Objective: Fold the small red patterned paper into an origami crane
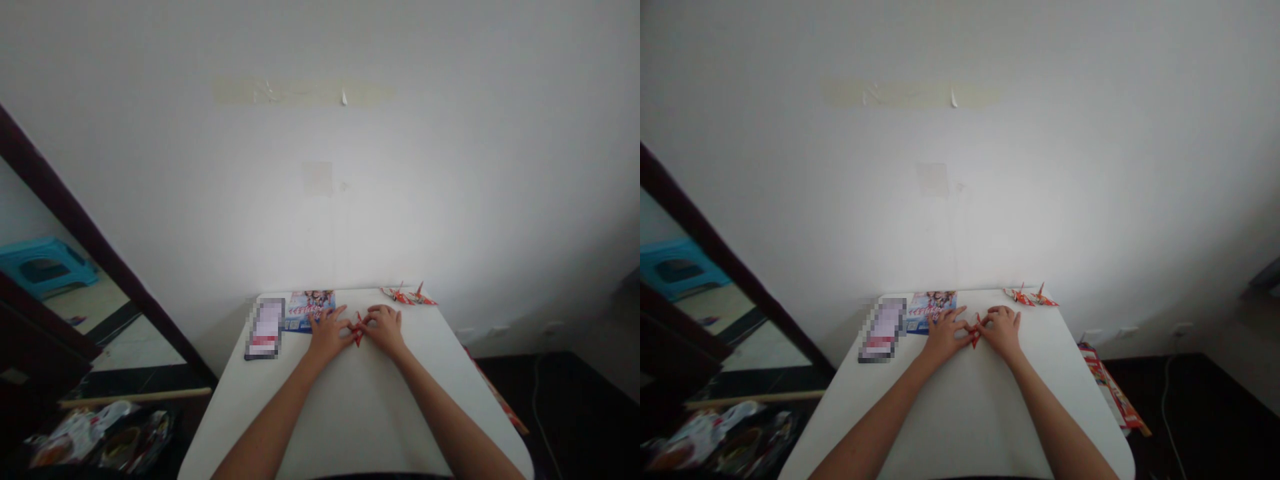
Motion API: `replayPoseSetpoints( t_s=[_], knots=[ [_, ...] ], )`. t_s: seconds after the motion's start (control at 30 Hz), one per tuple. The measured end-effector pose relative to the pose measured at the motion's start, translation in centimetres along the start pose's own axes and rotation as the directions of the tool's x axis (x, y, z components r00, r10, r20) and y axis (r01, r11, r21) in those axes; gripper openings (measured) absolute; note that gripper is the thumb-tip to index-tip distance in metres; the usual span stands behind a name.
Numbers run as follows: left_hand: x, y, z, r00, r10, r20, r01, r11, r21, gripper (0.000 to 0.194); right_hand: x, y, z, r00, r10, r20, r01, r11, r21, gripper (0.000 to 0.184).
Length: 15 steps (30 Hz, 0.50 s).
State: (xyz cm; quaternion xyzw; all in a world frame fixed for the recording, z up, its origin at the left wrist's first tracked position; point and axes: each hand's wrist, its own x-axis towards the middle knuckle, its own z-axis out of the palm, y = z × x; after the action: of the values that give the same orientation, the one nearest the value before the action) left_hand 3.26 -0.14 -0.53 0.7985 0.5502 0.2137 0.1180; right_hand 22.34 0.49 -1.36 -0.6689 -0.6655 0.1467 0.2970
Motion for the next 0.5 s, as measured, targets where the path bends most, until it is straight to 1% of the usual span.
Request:
replayPoseSetpoints(
  t_s=[0.13, 0.27, 0.37, 0.5],
  knots=[
    [0.2, 0.1, 0.2, 0.999, 0.013, 0.033, -0.015, 0.998, 0.057, 0.022, 0.5, -0.1, 0.2, 0.998, 0.054, 0.014, -0.054, 0.998, -0.03, 0.016],
    [0.6, 0.4, 0.1, 0.996, 0.013, 0.089, -0.019, 0.998, 0.066, 0.024, 0.8, 0.0, 0.2, 0.997, 0.068, 0.038, -0.066, 0.996, -0.053, 0.018],
    [0.9, 0.4, -0.3, 0.994, -0.018, 0.106, 0.012, 0.998, 0.06, 0.024, 0.7, 0.0, 0.1, 0.996, 0.07, 0.05, -0.066, 0.995, -0.07, 0.02],
    [0.9, 0.2, -1.0, 0.987, -0.038, 0.156, 0.031, 0.998, 0.051, 0.027, 0.7, 0.0, 0.1, 0.996, 0.08, 0.05, -0.075, 0.994, -0.084, 0.023]
  ],
)
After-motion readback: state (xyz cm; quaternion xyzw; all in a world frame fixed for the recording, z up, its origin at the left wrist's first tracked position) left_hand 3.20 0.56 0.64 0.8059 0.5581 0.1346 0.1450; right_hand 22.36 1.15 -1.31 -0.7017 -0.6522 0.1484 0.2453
